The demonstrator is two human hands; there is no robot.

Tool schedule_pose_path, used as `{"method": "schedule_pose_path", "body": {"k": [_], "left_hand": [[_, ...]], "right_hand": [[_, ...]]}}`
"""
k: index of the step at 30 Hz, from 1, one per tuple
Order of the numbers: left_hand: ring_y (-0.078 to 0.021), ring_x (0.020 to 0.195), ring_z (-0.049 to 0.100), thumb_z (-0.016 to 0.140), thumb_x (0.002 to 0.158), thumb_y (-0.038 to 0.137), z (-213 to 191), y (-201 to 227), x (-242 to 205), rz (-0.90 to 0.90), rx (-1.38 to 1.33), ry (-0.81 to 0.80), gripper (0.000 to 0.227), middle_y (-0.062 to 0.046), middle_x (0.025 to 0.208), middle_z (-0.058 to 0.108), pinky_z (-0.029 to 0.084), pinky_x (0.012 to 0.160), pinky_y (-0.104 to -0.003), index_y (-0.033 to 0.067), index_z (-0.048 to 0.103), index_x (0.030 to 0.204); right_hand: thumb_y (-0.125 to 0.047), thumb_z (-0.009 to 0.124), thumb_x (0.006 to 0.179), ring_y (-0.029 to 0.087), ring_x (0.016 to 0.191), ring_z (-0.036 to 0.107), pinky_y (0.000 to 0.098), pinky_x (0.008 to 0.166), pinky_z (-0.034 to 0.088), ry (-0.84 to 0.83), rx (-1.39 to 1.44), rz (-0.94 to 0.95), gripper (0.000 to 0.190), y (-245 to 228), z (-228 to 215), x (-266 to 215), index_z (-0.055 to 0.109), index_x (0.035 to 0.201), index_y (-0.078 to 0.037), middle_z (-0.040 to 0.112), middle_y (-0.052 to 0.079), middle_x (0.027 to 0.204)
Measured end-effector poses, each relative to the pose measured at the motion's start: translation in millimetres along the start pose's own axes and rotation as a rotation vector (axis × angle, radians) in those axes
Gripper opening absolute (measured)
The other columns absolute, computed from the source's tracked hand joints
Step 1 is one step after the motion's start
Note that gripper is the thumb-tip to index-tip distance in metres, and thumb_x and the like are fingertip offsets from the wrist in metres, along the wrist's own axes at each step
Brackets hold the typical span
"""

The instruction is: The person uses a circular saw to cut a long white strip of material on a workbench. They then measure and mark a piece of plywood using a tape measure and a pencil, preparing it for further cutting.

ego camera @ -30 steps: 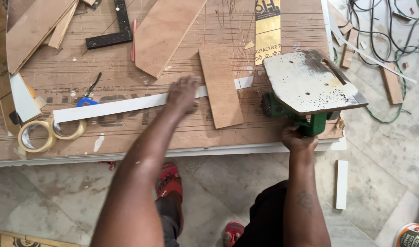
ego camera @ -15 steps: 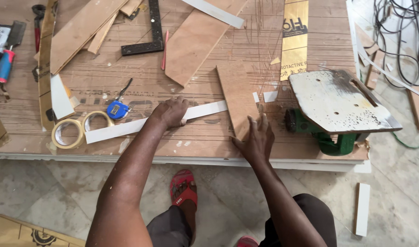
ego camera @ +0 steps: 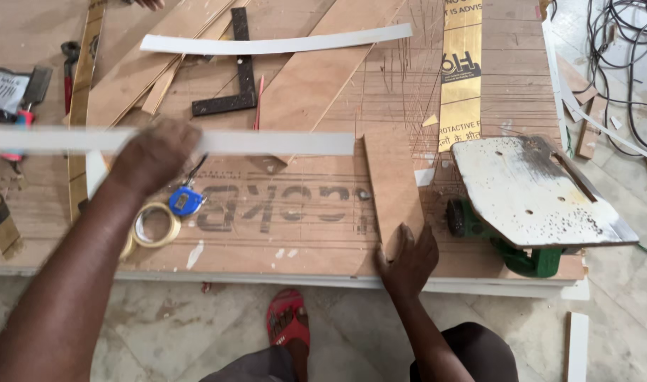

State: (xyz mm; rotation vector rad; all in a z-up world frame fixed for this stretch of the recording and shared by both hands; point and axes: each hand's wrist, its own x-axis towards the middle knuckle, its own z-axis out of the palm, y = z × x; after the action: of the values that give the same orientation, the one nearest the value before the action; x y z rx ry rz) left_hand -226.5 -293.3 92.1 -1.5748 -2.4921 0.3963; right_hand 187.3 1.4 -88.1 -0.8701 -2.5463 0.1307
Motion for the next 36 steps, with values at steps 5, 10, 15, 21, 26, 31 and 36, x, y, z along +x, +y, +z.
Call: {"method": "schedule_pose_path", "body": {"k": [5, 10, 15, 21, 26, 31, 36], "left_hand": [[-0.0299, 0.098, 0.063, 0.046, 0.119, 0.01, 4, -106, 124, -0.233, 0.083, 0.382, 0.021, -0.016, 0.104, 0.065, 0.058, 0.09, -0.045, -0.0004, 0.061, 0.11], [-0.0319, 0.096, 0.067, 0.047, 0.116, 0.016, 64, -114, 239, -0.536, -0.438, 0.723, 0.024, -0.022, 0.107, 0.065, 0.054, 0.084, -0.047, -0.0045, 0.06, 0.113], [-0.0362, 0.118, 0.06, 0.057, 0.109, 0.029, 117, -27, 302, -0.552, -0.454, 0.032, 0.033, -0.022, 0.126, 0.062, 0.049, 0.1, -0.049, 0.0011, 0.061, 0.126], [-0.0353, 0.137, 0.045, 0.065, 0.091, 0.011, 163, 7, 349, -0.452, -0.339, -0.037, 0.05, -0.018, 0.145, 0.052, 0.038, 0.11, -0.052, 0.0083, 0.054, 0.139], [-0.0385, 0.136, 0.046, 0.061, 0.092, 0.01, 195, 7, 367, -0.441, -0.312, -0.061, 0.05, -0.018, 0.14, 0.055, 0.036, 0.108, -0.056, 0.0114, 0.054, 0.142], [-0.0395, 0.128, 0.053, 0.062, 0.102, 0.014, 178, 18, 346, -0.408, -0.206, -0.132, 0.031, -0.018, 0.134, 0.061, 0.04, 0.111, -0.055, 0.0107, 0.065, 0.132], [-0.0384, 0.123, 0.054, 0.078, 0.09, 0.027, 128, 30, 311, -0.379, -0.25, 0.119, 0.045, -0.019, 0.127, 0.062, 0.049, 0.099, -0.054, 0.0055, 0.065, 0.128]], "right_hand": [[-0.05, 0.072, 0.082, 0.047, 0.142, 0.037, 0.0607, 0.114, 0.033, -0.013, -0.037, 0.012, 0.076, -3, 0, 5, 0.053, 0.142, -0.008, 0.036, 0.032, 0.156], [-0.049, 0.071, 0.081, 0.049, 0.139, 0.04, 0.0612, 0.111, 0.034, 0.009, -0.004, 0.01, 0.073, -7, -4, 13, 0.054, 0.139, -0.009, 0.038, 0.032, 0.154], [-0.046, 0.073, 0.079, 0.051, 0.135, 0.044, 0.0621, 0.109, 0.037, 0.016, 0.003, 0.015, 0.072, -8, -5, 19, 0.054, 0.138, -0.009, 0.04, 0.034, 0.15], [-0.045, 0.075, 0.076, 0.051, 0.132, 0.045, 0.0623, 0.107, 0.037, -0.007, 0.012, 0.052, 0.073, -6, -3, 23, 0.054, 0.137, -0.01, 0.042, 0.036, 0.149], [-0.047, 0.075, 0.073, 0.052, 0.132, 0.044, 0.0631, 0.106, 0.037, -0.004, 0.04, 0.049, 0.078, -3, -3, 26, 0.054, 0.138, -0.011, 0.041, 0.036, 0.147], [-0.045, 0.075, 0.077, 0.052, 0.134, 0.045, 0.063, 0.107, 0.037, -0.004, 0.029, 0.041, 0.077, -4, -3, 23, 0.053, 0.143, -0.012, 0.041, 0.035, 0.15], [-0.046, 0.072, 0.082, 0.052, 0.134, 0.045, 0.0635, 0.107, 0.038, 0.024, 0.008, -0.002, 0.075, -1, 0, 19, 0.052, 0.145, -0.011, 0.04, 0.036, 0.151]]}}
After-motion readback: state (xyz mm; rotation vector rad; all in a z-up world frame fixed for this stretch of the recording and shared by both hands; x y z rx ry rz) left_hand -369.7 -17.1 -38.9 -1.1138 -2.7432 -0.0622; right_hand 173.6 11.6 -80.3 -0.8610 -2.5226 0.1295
